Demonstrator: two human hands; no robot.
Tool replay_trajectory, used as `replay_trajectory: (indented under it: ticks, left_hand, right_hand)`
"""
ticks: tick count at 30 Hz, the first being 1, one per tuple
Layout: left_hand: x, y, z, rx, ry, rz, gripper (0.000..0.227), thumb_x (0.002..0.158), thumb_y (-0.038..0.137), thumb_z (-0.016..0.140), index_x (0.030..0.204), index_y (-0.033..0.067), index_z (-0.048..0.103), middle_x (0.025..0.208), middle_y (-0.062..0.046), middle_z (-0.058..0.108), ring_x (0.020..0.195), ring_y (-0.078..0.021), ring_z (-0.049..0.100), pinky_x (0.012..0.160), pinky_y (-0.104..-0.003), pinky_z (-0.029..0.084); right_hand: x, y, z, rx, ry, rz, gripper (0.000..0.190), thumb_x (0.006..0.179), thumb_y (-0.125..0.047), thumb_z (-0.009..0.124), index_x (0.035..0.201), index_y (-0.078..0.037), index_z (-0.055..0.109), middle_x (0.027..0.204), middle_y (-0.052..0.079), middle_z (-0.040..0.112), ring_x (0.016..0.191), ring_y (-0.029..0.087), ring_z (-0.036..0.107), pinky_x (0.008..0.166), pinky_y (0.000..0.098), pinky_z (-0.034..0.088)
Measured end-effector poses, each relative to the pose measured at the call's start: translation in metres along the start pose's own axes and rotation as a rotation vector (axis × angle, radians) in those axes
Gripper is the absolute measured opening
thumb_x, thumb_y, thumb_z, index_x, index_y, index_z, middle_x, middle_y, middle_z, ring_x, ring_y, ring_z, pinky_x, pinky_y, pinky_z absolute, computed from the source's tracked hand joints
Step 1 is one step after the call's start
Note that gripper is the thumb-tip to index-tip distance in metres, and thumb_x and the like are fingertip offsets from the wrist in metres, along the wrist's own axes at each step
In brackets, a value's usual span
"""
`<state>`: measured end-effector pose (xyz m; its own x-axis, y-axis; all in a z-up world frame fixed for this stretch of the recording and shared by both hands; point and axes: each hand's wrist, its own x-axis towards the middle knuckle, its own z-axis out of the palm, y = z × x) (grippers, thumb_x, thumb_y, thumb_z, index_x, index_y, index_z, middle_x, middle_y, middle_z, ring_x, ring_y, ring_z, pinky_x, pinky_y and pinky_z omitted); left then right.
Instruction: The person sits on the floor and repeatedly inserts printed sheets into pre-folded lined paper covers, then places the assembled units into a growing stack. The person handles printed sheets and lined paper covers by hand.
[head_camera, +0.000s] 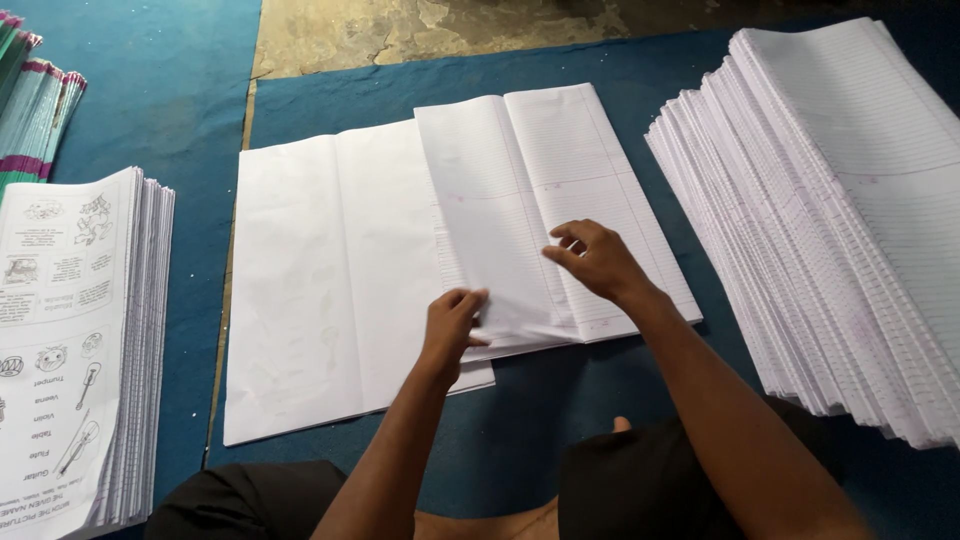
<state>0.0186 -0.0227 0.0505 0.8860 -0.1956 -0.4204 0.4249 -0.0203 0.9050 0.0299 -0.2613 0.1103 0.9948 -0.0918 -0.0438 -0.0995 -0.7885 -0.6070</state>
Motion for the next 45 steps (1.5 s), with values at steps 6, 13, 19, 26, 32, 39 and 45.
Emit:
replay_trajectory:
  ticks: [6,13,19,26,32,39,45]
  left_hand:
    - [0.009,0.033,0.044,-0.158,-0.215,0.052,0.039,0.090,0.034,0.059,0.112,0.0024,0.066,0.111,-0.014,0.067,0.111,-0.0246,0.064,0.092,-0.045,0.057]
    - [0.009,0.046,0.088,-0.159,-0.331,0.088,0.044,0.090,0.036,0.063,0.118,0.0020,0.068,0.126,-0.019,0.063,0.133,-0.0370,0.051,0.103,-0.051,0.044]
    - [0.014,0.028,0.101,-0.101,-0.268,-0.006,0.047,0.094,0.041,0.061,0.123,0.0052,0.065,0.136,-0.017,0.063,0.136,-0.0348,0.049,0.107,-0.051,0.042]
    - [0.028,-0.034,0.113,-0.038,-0.114,-0.112,0.040,0.092,0.018,0.062,0.127,-0.0028,0.065,0.115,-0.018,0.069,0.098,-0.0243,0.061,0.079,-0.038,0.049]
    - [0.032,-0.054,0.130,0.098,-0.040,-0.120,0.045,0.090,0.006,0.058,0.133,-0.0048,0.062,0.107,-0.020,0.075,0.082,-0.0192,0.068,0.068,-0.026,0.053]
    - [0.033,-0.045,0.138,0.104,-0.028,-0.202,0.043,0.091,0.002,0.056,0.132,-0.0064,0.059,0.111,-0.020,0.073,0.091,-0.0205,0.074,0.071,-0.029,0.058]
    - [0.037,-0.051,0.137,0.027,-0.034,-0.177,0.039,0.093,0.003,0.055,0.129,-0.0087,0.063,0.112,-0.023,0.074,0.095,-0.0261,0.076,0.075,-0.029,0.061]
  right_hand:
    - [-0.026,-0.035,-0.015,-0.026,-0.124,-0.036,0.085,0.067,-0.065,0.079,0.130,-0.011,0.063,0.113,0.014,0.072,0.097,0.026,0.074,0.079,0.0411,0.062]
    - [-0.037,-0.035,-0.034,-0.350,-0.132,0.092,0.054,0.078,-0.041,0.074,0.124,-0.013,0.070,0.098,0.011,0.079,0.088,0.025,0.077,0.085,0.0421,0.061]
    - [-0.026,0.008,-0.071,-0.259,0.028,0.308,0.034,0.084,-0.030,0.071,0.109,-0.007,0.077,0.087,0.017,0.077,0.075,0.028,0.075,0.076,0.0417,0.058]
    - [-0.025,0.082,-0.097,-0.314,-0.048,0.551,0.049,0.080,-0.030,0.082,0.115,0.004,0.076,0.101,0.027,0.077,0.092,0.035,0.075,0.090,0.0451,0.057]
    - [-0.012,0.139,-0.073,-0.381,-0.049,0.670,0.063,0.080,-0.035,0.085,0.132,-0.003,0.068,0.134,0.025,0.065,0.127,0.038,0.061,0.111,0.0505,0.045]
    - [-0.003,0.168,-0.049,-0.376,-0.084,0.752,0.058,0.082,-0.034,0.084,0.130,-0.004,0.069,0.134,0.024,0.065,0.127,0.037,0.062,0.110,0.0480,0.048]
    - [-0.004,0.171,-0.045,-0.341,-0.046,0.743,0.056,0.081,-0.029,0.085,0.129,-0.004,0.070,0.129,0.023,0.069,0.122,0.035,0.065,0.105,0.0460,0.052]
